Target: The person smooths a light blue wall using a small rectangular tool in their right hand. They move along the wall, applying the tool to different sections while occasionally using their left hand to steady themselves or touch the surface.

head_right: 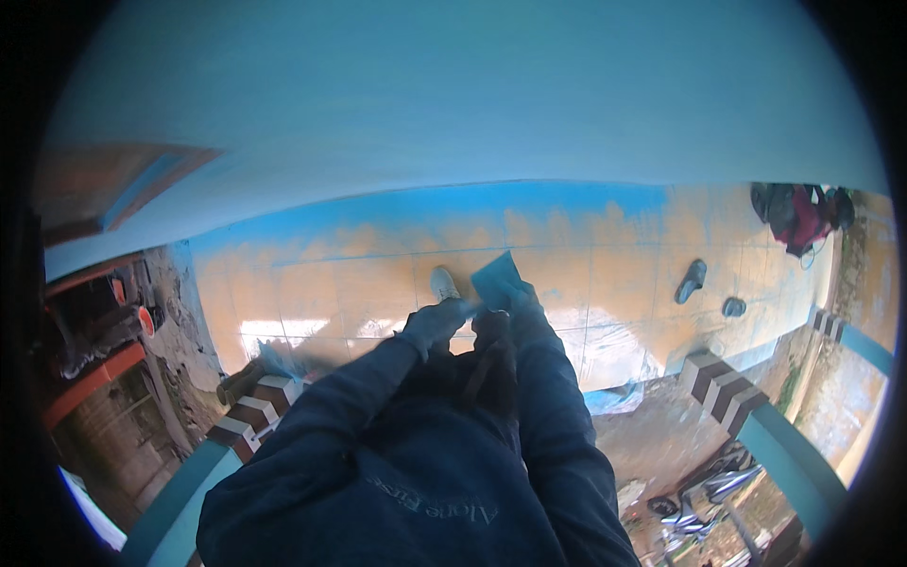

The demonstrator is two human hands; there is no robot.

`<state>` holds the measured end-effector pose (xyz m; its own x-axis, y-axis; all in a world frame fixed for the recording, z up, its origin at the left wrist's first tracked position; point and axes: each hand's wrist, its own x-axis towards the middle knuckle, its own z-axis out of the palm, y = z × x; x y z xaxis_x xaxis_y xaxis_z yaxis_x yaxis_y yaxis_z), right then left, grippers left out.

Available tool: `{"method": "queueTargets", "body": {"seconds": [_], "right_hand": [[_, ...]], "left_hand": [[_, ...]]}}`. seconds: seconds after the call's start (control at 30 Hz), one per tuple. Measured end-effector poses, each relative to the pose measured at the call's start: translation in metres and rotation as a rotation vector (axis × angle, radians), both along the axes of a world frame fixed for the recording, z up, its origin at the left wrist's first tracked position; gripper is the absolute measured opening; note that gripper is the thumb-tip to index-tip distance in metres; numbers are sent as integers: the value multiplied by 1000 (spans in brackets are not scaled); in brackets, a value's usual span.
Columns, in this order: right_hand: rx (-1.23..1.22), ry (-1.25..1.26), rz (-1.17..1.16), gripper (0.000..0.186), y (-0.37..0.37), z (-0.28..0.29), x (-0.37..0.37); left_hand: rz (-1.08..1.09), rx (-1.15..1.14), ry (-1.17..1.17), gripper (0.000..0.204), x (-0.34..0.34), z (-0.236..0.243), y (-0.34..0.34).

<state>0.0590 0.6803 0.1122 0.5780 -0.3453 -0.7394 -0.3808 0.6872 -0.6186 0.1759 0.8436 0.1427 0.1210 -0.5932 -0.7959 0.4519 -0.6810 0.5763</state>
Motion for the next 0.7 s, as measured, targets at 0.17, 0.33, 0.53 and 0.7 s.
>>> {"method": "queueTargets", "body": {"seconds": [0.17, 0.33, 0.53, 0.7], "right_hand": [[-423, 394, 69, 50, -10, 10, -66], [-391, 497, -162, 56, -23, 30, -99], [-472, 393, -235, 64, -76, 13, -82], [-685, 181, -502, 52, -141, -83, -60]], "left_hand": [[-876, -51, -301, 57, -103, -7, 34], [-1076, -44, -327, 49, -84, 55, 11], [-928, -10, -347, 39, -110, 58, 21], [-830, -122, -315, 27, -97, 45, 1]]}}
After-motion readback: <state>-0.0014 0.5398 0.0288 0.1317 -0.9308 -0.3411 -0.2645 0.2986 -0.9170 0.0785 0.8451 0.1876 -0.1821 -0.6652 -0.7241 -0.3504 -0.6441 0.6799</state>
